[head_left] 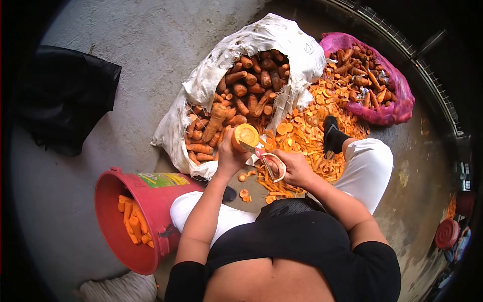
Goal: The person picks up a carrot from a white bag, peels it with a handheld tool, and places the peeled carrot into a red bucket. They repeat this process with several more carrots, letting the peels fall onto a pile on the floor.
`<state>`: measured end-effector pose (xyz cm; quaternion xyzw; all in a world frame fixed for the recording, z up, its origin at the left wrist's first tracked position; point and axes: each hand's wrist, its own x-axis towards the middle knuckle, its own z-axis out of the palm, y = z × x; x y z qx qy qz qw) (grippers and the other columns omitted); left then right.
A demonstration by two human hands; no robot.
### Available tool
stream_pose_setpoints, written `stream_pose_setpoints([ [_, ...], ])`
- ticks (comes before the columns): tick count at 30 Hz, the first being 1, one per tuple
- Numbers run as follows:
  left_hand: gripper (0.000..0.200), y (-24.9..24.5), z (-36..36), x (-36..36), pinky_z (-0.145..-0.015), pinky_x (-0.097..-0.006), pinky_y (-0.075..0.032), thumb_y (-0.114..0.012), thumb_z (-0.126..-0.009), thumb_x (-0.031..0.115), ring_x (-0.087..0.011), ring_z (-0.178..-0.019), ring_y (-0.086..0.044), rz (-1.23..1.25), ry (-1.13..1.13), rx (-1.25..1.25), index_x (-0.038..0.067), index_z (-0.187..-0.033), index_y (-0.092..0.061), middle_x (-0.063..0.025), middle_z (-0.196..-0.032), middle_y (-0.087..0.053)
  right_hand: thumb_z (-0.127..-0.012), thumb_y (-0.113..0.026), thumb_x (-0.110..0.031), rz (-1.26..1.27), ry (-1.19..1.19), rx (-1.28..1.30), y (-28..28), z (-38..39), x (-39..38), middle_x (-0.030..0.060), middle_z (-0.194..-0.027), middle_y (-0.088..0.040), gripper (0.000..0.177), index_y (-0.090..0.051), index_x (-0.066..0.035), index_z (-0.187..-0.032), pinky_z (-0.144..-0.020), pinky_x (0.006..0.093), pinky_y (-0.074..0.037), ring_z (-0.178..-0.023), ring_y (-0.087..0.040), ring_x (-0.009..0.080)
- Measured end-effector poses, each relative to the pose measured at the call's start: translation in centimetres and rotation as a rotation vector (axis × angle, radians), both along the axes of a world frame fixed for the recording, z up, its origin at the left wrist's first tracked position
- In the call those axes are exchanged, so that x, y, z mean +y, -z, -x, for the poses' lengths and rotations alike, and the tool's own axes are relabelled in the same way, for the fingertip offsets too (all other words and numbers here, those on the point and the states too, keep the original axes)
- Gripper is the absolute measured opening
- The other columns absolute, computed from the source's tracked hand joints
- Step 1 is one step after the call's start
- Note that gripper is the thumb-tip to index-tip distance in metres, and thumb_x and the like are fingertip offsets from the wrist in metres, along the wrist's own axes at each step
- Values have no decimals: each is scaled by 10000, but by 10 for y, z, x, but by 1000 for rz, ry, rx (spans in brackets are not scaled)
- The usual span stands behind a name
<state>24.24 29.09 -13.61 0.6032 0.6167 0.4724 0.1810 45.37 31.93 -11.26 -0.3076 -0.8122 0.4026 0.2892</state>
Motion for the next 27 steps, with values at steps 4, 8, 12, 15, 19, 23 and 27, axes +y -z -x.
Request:
stream_pose_setpoints([
  [4,505,-3,0,-2,-767,-374,-533,-770,-637,76,-345,-904,-656,30,15,-20,26,-1084,-539,-152,-970,-657,-891,-632,-332,20,-36,-13,-3,-3,5,138,-662,-620,245,-633,-122,-1017,-529,394,-484,-592,-630,313],
  [8,493,-16,-4,-7,-774,-342,-528,-741,-621,49,-289,-895,-669,142,23,-122,25,-1077,-556,-142,-986,-664,-889,-626,-351,-67,-15,-79,3,-6,12,139,-646,-608,244,-634,-134,-999,-517,416,-467,-575,-616,326],
  [12,507,-17,-1,-9,-806,-302,-510,-736,-618,42,-186,-912,-661,282,100,-277,13,-1095,-568,-101,-996,-676,-897,-603,-398,-48,-75,-50,13,-9,20,132,-648,-615,294,-638,-136,-1027,-523,418,-475,-570,-617,322],
  [15,505,-23,-4,-18,-833,-288,-492,-740,-626,51,-138,-925,-634,328,240,-515,5,-1102,-577,-62,-995,-670,-917,-568,-419,45,62,-237,46,-18,40,122,-661,-629,335,-638,-144,-1095,-547,408,-498,-594,-637,306],
  [19,503,-14,3,-22,-862,-278,-475,-751,-636,71,-124,-939,-618,455,366,-487,3,-1103,-578,-46,-1003,-659,-946,-474,-118,309,347,-113,90,-38,80,134,-962,-697,359,-536,15,-1275,-746,284,-489,-830,-619,133],
  [23,515,-23,8,-16,-876,-280,-472,-763,-638,48,-127,-972,-609,464,330,-534,18,-1117,-574,-44,-1034,-652,-997,-480,-305,466,390,-269,61,-60,82,105,-935,-673,345,-611,-4,-1105,-685,246,-496,-781,-620,130],
  [27,541,-20,10,-17,-876,-282,-474,-782,-620,30,-125,-981,-605,427,326,-464,24,-1120,-575,-44,-1052,-651,-943,-574,-283,207,71,56,4,-38,27,66,-833,-669,266,-635,-56,-1068,-668,276,-499,-737,-637,132],
])
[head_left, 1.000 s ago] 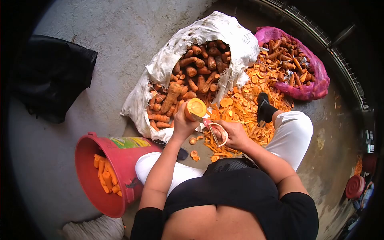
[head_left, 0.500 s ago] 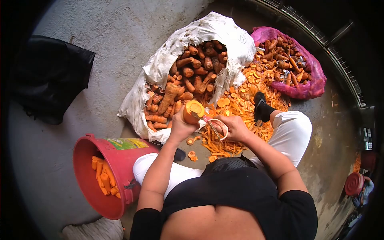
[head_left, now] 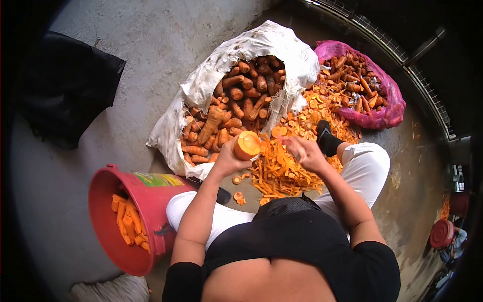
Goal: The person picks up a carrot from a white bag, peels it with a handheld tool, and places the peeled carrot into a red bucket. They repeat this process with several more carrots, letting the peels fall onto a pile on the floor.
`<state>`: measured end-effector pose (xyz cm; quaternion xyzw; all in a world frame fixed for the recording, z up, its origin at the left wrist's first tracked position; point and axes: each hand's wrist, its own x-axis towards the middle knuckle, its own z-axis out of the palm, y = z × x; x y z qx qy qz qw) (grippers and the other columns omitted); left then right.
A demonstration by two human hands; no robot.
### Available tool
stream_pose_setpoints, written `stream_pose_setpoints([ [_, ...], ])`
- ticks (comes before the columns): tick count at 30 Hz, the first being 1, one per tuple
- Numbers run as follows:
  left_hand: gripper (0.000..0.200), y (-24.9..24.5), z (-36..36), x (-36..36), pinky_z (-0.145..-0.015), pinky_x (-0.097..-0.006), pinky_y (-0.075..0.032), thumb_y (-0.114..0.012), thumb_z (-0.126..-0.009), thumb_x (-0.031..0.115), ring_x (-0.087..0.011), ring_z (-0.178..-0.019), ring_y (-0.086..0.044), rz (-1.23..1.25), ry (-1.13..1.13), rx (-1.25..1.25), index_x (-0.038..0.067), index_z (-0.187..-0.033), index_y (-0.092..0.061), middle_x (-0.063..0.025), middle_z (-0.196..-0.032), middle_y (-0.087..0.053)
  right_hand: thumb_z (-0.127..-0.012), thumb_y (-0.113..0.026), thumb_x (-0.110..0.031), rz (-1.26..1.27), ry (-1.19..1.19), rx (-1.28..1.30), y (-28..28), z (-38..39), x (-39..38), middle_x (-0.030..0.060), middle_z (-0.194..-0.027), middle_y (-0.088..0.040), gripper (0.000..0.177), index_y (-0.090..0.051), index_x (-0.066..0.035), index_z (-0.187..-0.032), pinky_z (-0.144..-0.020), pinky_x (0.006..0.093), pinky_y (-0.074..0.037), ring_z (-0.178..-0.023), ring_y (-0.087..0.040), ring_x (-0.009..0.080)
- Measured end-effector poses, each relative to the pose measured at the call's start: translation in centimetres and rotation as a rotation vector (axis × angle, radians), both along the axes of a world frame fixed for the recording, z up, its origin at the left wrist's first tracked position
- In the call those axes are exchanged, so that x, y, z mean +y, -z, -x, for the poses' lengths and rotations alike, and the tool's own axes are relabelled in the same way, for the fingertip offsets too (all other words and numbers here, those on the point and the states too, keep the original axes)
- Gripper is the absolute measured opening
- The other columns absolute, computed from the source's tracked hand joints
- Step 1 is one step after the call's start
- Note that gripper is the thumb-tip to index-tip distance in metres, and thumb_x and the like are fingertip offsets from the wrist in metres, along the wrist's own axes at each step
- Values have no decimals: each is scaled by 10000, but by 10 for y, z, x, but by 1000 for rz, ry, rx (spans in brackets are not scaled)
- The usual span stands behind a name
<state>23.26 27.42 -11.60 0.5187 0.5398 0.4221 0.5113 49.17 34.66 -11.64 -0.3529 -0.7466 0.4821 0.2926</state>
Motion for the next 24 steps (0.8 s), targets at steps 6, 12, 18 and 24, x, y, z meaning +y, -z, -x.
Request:
stream_pose_setpoints([
  [6,536,1,-4,-1,-855,-296,-490,-787,-600,8,-113,-937,-619,-1,17,-52,31,-1097,-589,-29,-1027,-662,-884,-643,-339,-227,-282,-114,-26,19,-3,119,-771,-666,270,-668,-136,-1061,-605,358,-511,-673,-652,300],
  [12,385,-4,-3,-4,-718,-249,-494,-708,-568,8,-77,-759,-596,-15,28,-106,10,-946,-637,-1,-846,-656,-880,-642,-342,-137,-323,-115,-24,23,-2,130,-737,-652,257,-678,-132,-1023,-586,378,-505,-639,-644,311],
  [18,322,-24,-19,-21,-683,-255,-501,-687,-580,36,-99,-756,-619,-8,135,-199,-10,-894,-632,-22,-797,-647,-890,-586,-431,-269,-175,-389,29,16,25,160,-665,-623,332,-675,-140,-1024,-496,407,-449,-574,-609,321],
  [24,542,-16,-1,-17,-838,-286,-470,-746,-643,119,-141,-920,-599,12,73,-33,2,-1135,-550,-62,-1013,-635,-992,-467,-395,53,190,-72,24,2,34,88,-1051,-695,454,-566,-62,-1283,-664,264,-485,-818,-645,131],
])
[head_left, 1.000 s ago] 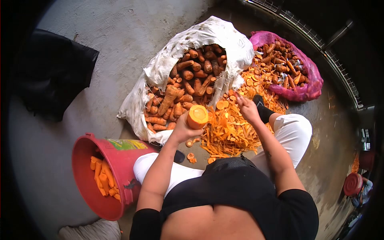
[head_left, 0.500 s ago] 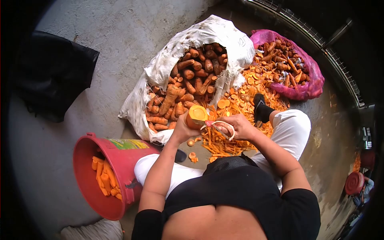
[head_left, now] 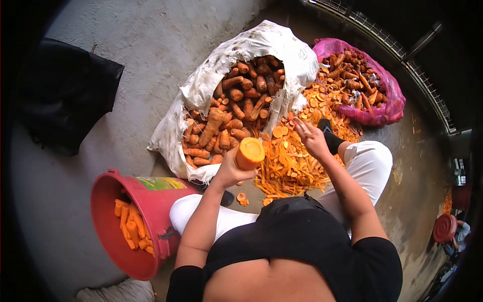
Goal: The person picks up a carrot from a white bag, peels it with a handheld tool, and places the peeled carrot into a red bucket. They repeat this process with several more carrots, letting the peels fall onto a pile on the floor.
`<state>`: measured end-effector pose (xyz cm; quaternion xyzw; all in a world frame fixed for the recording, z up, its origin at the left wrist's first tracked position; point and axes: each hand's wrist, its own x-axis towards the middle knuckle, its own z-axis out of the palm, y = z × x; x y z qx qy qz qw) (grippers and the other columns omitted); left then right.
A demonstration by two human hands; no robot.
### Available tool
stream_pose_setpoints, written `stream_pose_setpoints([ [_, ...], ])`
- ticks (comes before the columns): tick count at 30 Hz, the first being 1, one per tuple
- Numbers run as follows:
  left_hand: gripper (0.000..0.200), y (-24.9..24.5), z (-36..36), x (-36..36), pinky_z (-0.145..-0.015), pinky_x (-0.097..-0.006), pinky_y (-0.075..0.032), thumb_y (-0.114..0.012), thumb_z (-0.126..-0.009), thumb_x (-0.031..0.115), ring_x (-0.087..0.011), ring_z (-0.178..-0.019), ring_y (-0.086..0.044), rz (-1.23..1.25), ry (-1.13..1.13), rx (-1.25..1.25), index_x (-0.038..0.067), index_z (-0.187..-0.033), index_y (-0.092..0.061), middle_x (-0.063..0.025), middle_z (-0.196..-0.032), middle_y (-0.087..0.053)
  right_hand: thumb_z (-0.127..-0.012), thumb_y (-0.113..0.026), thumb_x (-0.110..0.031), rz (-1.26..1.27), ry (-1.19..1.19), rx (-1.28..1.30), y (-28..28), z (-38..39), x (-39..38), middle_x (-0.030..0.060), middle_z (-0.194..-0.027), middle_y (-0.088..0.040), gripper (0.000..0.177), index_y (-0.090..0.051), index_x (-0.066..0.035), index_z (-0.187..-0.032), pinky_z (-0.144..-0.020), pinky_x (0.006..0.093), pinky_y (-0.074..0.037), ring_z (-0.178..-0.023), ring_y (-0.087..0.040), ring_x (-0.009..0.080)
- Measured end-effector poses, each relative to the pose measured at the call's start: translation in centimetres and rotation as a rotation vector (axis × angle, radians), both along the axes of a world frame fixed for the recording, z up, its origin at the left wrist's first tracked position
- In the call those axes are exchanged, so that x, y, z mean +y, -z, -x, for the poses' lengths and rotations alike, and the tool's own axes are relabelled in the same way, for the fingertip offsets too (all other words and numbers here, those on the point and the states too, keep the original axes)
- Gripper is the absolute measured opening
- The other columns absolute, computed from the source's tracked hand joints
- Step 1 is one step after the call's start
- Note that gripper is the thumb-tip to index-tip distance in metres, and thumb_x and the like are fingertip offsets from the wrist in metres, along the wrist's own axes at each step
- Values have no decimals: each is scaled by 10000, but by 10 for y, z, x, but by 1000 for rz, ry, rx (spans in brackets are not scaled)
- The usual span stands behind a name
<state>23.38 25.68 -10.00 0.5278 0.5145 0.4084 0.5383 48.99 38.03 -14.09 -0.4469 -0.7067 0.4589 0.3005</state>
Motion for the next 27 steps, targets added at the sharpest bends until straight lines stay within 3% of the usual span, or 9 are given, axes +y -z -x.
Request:
stream_pose_setpoints([
  [3,616,13,-2,8,-862,-368,-482,-756,-687,176,-260,-994,-620,-131,-116,185,36,-1217,-476,-148,-1071,-619,-983,-486,-341,195,-1,-128,-31,-7,-7,116,-1050,-687,400,-587,-77,-1267,-738,249,-497,-903,-649,132],
  [6,562,4,-6,11,-834,-444,-492,-749,-691,186,-396,-1003,-612,-128,-210,459,58,-1156,-461,-226,-1038,-620,-967,-544,-265,140,-76,-6,-51,7,-36,52,-866,-648,302,-618,-47,-1162,-616,241,-462,-725,-576,85],
  [9,545,-3,-7,13,-800,-466,-497,-747,-687,182,-421,-966,-611,-111,-272,571,62,-1119,-436,-230,-1016,-627,-953,-588,-198,41,-129,209,-40,21,-59,8,-787,-622,218,-634,-11,-1055,-598,227,-451,-676,-542,65],
  [11,545,-2,-4,15,-780,-479,-495,-745,-686,177,-432,-948,-608,-89,-285,605,62,-1110,-422,-234,-992,-628,-957,-582,-203,-15,-195,83,-30,23,-63,14,-759,-605,203,-631,-15,-1016,-607,235,-451,-689,-545,66],
  [15,571,2,-6,17,-803,-481,-487,-733,-692,181,-424,-971,-600,-28,-344,605,54,-1148,-413,-234,-1001,-616,-990,-515,-310,264,-131,244,-28,41,-75,-41,-630,-481,289,-599,-44,-1062,-467,203,-333,-519,-408,30],
  [19,587,19,-8,20,-872,-458,-464,-729,-701,203,-398,-1040,-579,-202,-315,549,36,-1185,-443,-234,-1067,-590,-987,-464,-431,677,69,437,-28,60,-68,-44,-505,-370,446,-543,-110,-1286,-353,219,-238,-372,-305,44],
  [22,665,32,-8,18,-921,-381,-457,-755,-716,221,-312,-1069,-593,-60,-262,399,16,-1268,-447,-184,-1129,-591,-972,-470,-474,680,103,489,-25,70,-62,-43,-483,-368,471,-592,-69,-1180,-343,226,-269,-357,-343,57],
  [25,621,26,-6,15,-877,-412,-482,-749,-718,219,-344,-1014,-621,-89,-301,341,23,-1227,-453,-190,-1054,-628,-961,-483,-492,683,77,482,-23,74,-57,-38,-495,-375,451,-599,-69,-1066,-354,224,-280,-362,-346,65],
  [27,585,12,-2,16,-835,-442,-492,-748,-717,228,-374,-976,-628,4,-360,537,30,-1184,-455,-202,-1005,-645,-940,-517,-514,643,49,438,-17,74,-55,-40,-531,-371,448,-572,-89,-1071,-382,218,-285,-396,-352,64],
])
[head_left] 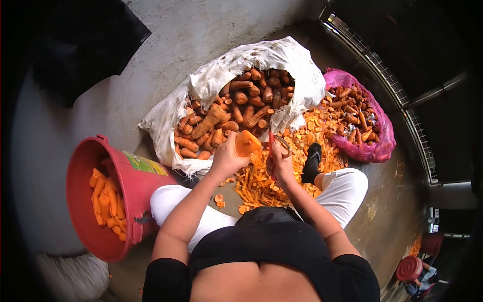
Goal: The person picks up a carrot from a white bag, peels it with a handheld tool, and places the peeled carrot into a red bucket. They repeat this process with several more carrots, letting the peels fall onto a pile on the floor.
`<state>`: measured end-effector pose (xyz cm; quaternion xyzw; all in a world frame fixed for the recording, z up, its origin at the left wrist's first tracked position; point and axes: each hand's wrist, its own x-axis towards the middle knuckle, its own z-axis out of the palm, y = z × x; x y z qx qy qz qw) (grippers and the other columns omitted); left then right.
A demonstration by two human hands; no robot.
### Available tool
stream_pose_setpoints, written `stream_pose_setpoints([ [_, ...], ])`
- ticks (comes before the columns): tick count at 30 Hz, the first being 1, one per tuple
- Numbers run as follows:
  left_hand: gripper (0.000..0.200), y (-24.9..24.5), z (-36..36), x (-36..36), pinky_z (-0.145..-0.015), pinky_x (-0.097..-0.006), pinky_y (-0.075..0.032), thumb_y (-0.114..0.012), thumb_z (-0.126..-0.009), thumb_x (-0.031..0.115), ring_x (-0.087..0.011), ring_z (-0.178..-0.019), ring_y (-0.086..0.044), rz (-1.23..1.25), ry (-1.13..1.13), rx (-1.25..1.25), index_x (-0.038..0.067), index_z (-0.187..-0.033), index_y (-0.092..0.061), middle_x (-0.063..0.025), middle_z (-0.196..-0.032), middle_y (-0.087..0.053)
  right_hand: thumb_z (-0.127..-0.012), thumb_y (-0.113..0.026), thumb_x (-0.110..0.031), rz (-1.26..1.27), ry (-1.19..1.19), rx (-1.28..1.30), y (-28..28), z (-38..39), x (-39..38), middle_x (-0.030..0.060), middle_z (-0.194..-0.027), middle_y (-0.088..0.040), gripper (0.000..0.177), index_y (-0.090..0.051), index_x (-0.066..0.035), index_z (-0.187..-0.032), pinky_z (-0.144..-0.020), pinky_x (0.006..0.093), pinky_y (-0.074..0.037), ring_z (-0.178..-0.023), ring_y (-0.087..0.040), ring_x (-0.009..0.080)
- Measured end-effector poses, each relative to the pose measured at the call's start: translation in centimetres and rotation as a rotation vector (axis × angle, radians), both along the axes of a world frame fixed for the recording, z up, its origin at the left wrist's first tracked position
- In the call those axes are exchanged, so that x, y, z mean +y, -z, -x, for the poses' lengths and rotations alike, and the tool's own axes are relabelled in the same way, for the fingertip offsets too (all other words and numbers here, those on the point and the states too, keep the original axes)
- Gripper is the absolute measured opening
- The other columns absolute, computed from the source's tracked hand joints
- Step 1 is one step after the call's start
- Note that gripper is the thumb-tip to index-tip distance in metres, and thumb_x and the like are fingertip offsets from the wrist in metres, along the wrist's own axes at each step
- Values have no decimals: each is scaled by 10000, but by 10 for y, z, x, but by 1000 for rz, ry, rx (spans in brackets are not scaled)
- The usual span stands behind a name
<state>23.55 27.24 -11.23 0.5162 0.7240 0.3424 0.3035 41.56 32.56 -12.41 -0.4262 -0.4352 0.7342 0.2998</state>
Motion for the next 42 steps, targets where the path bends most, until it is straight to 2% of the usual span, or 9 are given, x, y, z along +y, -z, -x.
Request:
stream_pose_setpoints([
  [5,568,1,11,0,-789,-480,-496,-743,-700,278,-416,-946,-621,144,-128,221,33,-1122,-453,-225,-984,-653,-992,-480,-402,-121,-29,-71,8,-1,-6,-45,-525,-392,350,-581,-67,-998,-373,231,-272,-393,-354,60],
  [8,587,5,14,-2,-796,-458,-504,-748,-685,260,-385,-930,-640,190,-123,200,7,-1126,-454,-231,-967,-655,-990,-506,-310,-360,-59,-254,21,-3,-7,-3,-619,-591,348,-607,20,-1036,-458,277,-430,-481,-536,103],
  [13,611,10,16,-3,-835,-453,-492,-760,-669,283,-394,-972,-624,276,-127,149,-10,-1119,-468,-236,-993,-653,-898,-624,-306,-899,-235,-550,21,-13,-13,176,-754,-640,273,-636,-133,-1109,-605,393,-511,-690,-660,337],
  [17,628,11,13,-4,-845,-451,-481,-771,-660,269,-381,-1015,-610,246,-134,139,11,-1142,-460,-226,-1041,-641,-927,-594,-335,-1031,-216,-562,18,-10,-11,116,-669,-640,291,-633,-108,-1105,-514,351,-469,-561,-628,262],
  [20,629,15,13,-7,-863,-451,-468,-771,-668,244,-372,-1052,-580,88,-170,70,39,-1172,-453,-200,-1114,-596,-967,-549,-328,-276,-135,-201,14,-9,1,-22,-568,-525,305,-628,-91,-1144,-439,267,-375,-460,-502,105],
  [24,587,21,16,-7,-875,-446,-459,-765,-682,198,-366,-1041,-551,-295,-138,118,59,-1169,-469,-152,-1151,-522,-999,-499,-318,-198,-166,-3,-18,-9,0,-90,-636,-405,368,-562,-115,-1299,-436,168,-238,-501,-373,-11],
  [29,495,17,6,-8,-819,-437,-486,-769,-668,159,-367,-964,-571,-299,-132,198,42,-1067,-500,-158,-1057,-545,-936,-581,-206,-780,-148,-224,10,-11,-13,52,-877,-687,349,-563,-56,-1251,-688,311,-516,-738,-661,181],
  [33,485,13,-1,-9,-757,-437,-508,-770,-680,183,-379,-897,-612,-277,-168,254,52,-1051,-487,-170,-961,-607,-910,-606,-225,-694,-207,-248,-3,-11,-35,175,-815,-656,266,-616,-95,-1143,-660,354,-518,-765,-683,298],
  [42,556,14,-9,-11,-709,-452,-516,-793,-694,260,-391,-824,-640,-357,-170,336,55,-1111,-489,-182,-933,-647,-922,-580,-278,-721,-212,-273,-4,-12,-31,200,-787,-641,270,-621,-73,-1091,-621,407,-491,-700,-632,366],
])
